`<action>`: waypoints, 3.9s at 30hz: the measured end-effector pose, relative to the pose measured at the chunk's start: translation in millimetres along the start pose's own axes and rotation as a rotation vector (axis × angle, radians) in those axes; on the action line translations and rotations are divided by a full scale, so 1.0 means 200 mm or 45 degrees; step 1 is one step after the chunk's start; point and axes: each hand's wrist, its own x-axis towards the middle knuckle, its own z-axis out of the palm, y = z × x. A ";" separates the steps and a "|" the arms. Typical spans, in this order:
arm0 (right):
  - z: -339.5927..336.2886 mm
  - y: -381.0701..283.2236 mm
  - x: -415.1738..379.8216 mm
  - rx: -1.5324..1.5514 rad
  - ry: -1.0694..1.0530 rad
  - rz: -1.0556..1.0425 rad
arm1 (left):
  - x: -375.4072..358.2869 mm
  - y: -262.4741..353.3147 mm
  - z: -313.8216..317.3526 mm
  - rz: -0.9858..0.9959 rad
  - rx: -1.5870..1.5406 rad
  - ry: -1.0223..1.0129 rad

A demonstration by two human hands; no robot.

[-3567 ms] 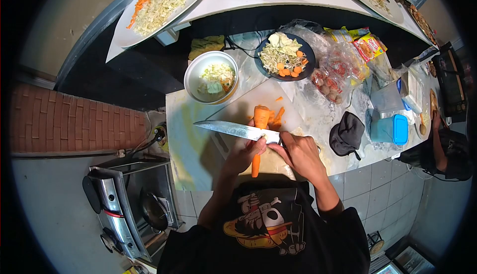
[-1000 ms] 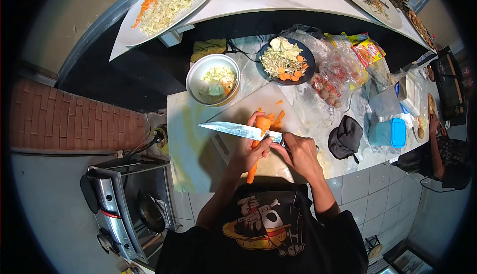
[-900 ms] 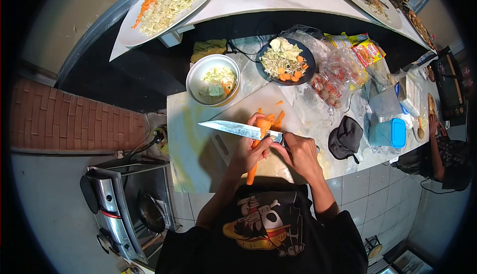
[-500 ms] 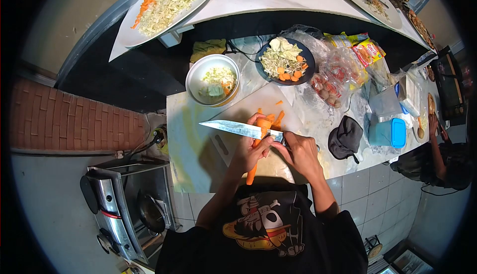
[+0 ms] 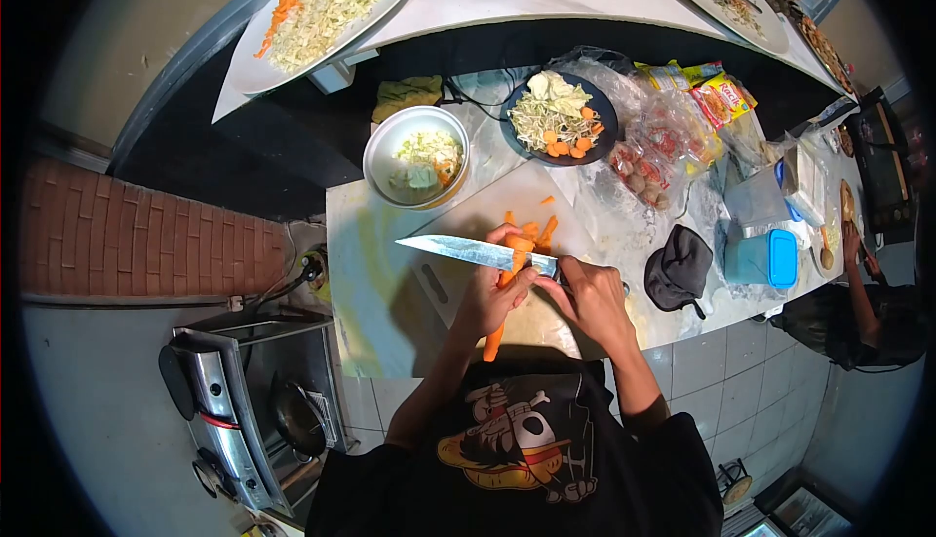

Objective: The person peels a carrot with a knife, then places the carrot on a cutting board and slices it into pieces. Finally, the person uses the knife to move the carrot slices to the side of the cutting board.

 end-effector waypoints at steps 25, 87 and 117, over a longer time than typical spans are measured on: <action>-0.06 -0.01 -0.02 0.167 -0.149 0.081 | 0.00 -0.03 -0.13 0.062 0.157 -0.350; 0.14 0.15 -0.02 0.620 -0.180 0.670 | 0.22 -0.14 -0.18 0.309 1.138 -0.001; 0.27 0.12 0.09 1.173 -0.147 0.468 | 0.03 -0.12 -0.19 -0.235 0.080 -0.309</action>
